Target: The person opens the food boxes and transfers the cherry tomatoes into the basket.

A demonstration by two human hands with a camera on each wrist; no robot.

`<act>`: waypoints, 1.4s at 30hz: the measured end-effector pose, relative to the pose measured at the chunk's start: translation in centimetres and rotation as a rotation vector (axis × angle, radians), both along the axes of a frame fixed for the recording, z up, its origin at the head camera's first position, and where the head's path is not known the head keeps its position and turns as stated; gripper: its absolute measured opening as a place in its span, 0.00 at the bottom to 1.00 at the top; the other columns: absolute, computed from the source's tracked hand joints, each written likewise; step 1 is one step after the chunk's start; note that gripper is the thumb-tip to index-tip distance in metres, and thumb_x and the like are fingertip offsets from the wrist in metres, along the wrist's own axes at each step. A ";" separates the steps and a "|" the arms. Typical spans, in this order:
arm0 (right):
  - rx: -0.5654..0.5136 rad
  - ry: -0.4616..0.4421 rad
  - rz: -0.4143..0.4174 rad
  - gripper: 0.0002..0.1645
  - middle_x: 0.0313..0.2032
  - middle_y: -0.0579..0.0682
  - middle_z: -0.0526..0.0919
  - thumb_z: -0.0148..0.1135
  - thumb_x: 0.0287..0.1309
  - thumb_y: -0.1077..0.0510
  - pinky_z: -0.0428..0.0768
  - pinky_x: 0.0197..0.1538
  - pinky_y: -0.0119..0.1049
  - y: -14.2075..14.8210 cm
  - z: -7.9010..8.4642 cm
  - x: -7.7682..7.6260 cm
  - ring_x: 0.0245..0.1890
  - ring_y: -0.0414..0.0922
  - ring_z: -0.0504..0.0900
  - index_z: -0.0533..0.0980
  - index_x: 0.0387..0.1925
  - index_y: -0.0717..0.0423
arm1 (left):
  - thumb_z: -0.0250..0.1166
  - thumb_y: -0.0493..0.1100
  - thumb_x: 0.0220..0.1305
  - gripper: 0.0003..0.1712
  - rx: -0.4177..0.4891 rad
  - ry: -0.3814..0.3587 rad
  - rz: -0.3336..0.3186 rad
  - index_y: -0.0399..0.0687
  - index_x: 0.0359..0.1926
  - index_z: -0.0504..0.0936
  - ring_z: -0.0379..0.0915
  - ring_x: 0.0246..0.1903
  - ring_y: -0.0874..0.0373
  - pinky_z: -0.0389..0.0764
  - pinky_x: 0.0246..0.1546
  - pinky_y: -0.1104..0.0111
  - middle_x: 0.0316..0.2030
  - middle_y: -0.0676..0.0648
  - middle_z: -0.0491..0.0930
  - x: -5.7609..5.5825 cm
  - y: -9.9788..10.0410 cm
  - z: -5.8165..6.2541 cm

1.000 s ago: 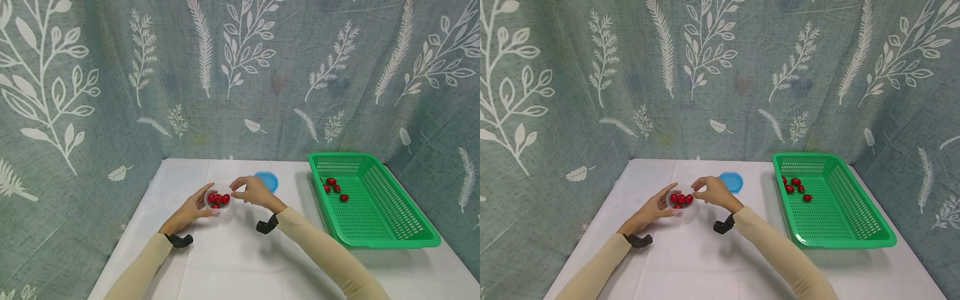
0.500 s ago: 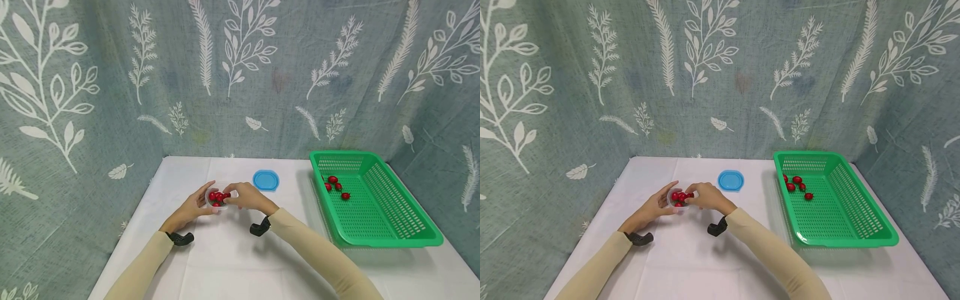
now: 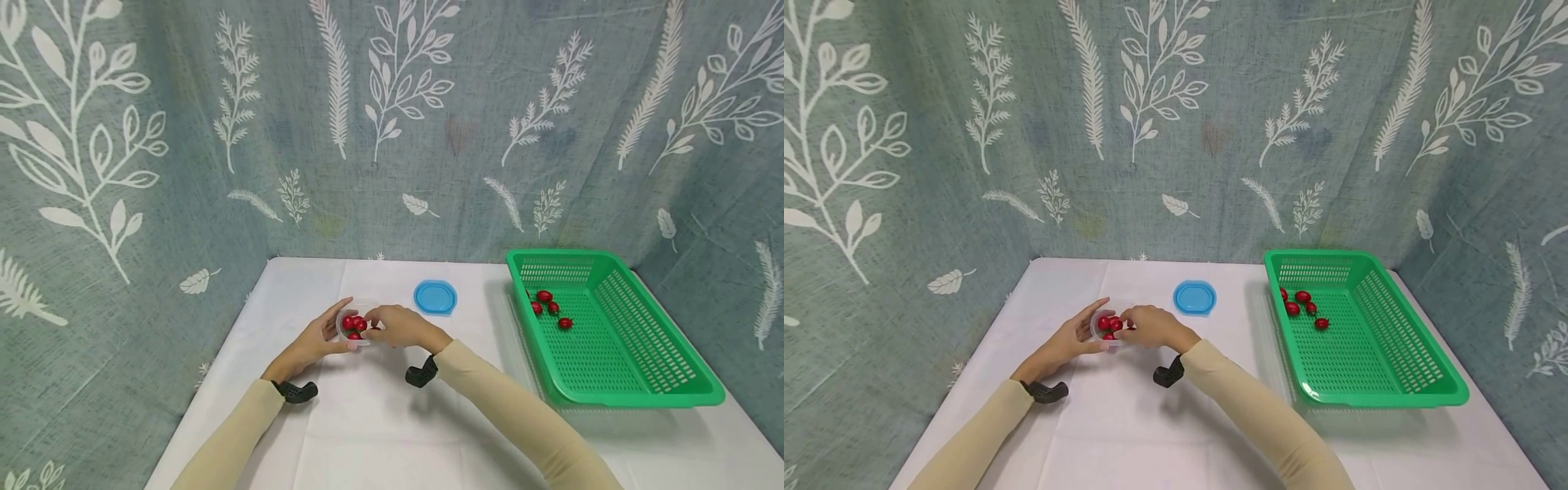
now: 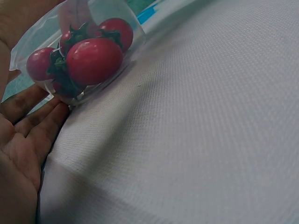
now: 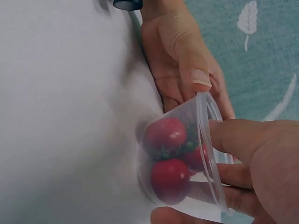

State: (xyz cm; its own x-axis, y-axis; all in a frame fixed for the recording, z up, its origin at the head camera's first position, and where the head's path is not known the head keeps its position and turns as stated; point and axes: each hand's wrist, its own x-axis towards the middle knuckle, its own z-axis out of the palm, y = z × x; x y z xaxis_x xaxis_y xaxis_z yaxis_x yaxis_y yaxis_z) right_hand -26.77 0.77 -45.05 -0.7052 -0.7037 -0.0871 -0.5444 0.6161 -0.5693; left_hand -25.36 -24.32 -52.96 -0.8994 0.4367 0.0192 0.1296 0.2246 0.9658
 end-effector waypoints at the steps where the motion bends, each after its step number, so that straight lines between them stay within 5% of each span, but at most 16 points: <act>1: 0.015 0.012 0.004 0.24 0.45 0.47 0.85 0.62 0.73 0.48 0.80 0.28 0.30 0.0 0.0 0.0 0.24 0.37 0.81 0.80 0.62 0.56 | 0.79 0.46 0.59 0.61 -0.001 0.000 0.000 0.62 0.83 0.50 0.51 0.77 0.51 0.59 0.74 0.59 0.75 0.49 0.63 0.0 0.0 0.0; 10: 0.147 0.088 -0.004 0.15 0.39 0.36 0.85 0.60 0.73 0.42 0.79 0.39 0.34 -0.1 0.2 -0.1 0.37 0.37 0.79 0.85 0.44 0.45 | 0.80 0.48 0.58 0.62 -0.006 -0.008 0.003 0.62 0.83 0.49 0.49 0.78 0.49 0.58 0.75 0.57 0.77 0.47 0.60 0.0 0.0 0.1; 17: 0.065 -0.078 0.018 0.17 0.38 0.49 0.87 0.57 0.76 0.43 0.80 0.24 0.34 0.1 -0.1 -0.1 0.21 0.48 0.84 0.81 0.51 0.48 | 0.78 0.45 0.61 0.59 -0.003 -0.013 0.006 0.64 0.83 0.49 0.50 0.78 0.50 0.56 0.76 0.53 0.76 0.49 0.61 0.1 -0.1 0.0; 23: 0.006 -0.102 0.051 0.17 0.39 0.48 0.86 0.58 0.76 0.47 0.80 0.23 0.33 0.0 -0.5 -0.5 0.17 0.41 0.78 0.83 0.52 0.53 | 0.79 0.47 0.60 0.60 -0.005 -0.015 -0.004 0.66 0.83 0.49 0.47 0.79 0.50 0.56 0.76 0.54 0.77 0.50 0.59 0.3 -0.1 0.2; 31: 0.015 -0.133 0.071 0.19 0.34 0.54 0.86 0.55 0.78 0.46 0.77 0.17 0.33 0.1 -0.7 -0.7 0.17 0.47 0.79 0.81 0.55 0.52 | 0.79 0.48 0.60 0.59 -0.025 -0.003 0.011 0.69 0.82 0.50 0.45 0.79 0.50 0.53 0.77 0.51 0.77 0.50 0.59 0.2 -0.1 0.2; 37: -0.049 -0.151 0.053 0.15 0.37 0.54 0.86 0.59 0.75 0.46 0.74 0.19 0.32 0.3 -1.1 -0.9 0.16 0.42 0.74 0.82 0.51 0.50 | 0.79 0.47 0.60 0.60 -0.029 0.000 -0.001 0.65 0.83 0.49 0.43 0.79 0.48 0.53 0.77 0.50 0.78 0.49 0.58 0.1 -0.1 0.0; 42: -0.058 -0.143 0.065 0.15 0.39 0.44 0.86 0.60 0.75 0.48 0.75 0.19 0.31 0.3 -1.0 -0.9 0.16 0.44 0.76 0.83 0.51 0.53 | 0.79 0.48 0.59 0.60 -0.033 0.006 -0.006 0.64 0.83 0.49 0.44 0.79 0.48 0.53 0.77 0.50 0.78 0.49 0.58 0.1 -0.1 0.0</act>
